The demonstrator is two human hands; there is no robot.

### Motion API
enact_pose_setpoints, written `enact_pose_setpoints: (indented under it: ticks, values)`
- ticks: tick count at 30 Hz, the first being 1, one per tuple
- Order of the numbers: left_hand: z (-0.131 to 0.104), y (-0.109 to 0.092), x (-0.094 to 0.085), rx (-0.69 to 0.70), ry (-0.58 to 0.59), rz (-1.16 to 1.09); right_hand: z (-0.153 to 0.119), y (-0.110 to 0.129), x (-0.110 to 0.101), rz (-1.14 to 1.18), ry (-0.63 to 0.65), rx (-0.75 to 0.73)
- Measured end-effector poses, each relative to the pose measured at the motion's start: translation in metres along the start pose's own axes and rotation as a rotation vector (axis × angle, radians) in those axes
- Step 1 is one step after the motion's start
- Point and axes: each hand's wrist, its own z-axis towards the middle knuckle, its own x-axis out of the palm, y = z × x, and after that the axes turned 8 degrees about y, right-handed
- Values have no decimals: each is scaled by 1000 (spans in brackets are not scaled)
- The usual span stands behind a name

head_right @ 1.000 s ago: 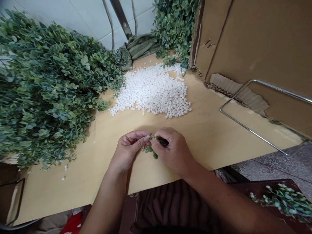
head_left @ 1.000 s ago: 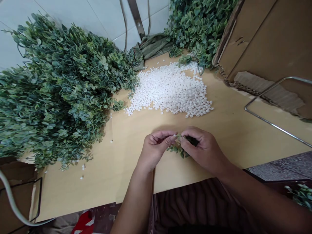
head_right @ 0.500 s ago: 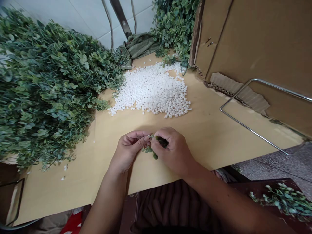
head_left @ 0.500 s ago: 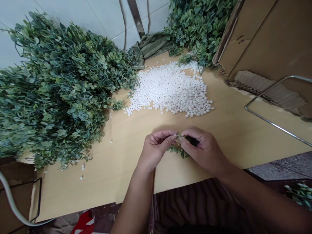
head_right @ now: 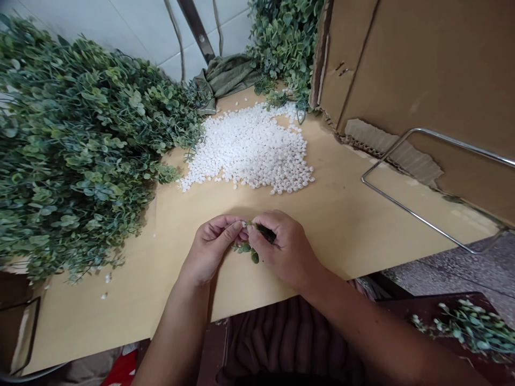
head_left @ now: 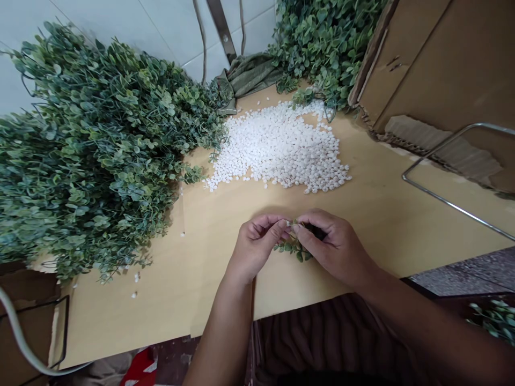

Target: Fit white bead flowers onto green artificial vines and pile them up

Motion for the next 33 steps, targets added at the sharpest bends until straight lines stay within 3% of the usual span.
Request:
enact_pose_setpoints:
  ticks: [33]
  values:
    - [0,2,0,3,15,17,0,2,0,32,9,56]
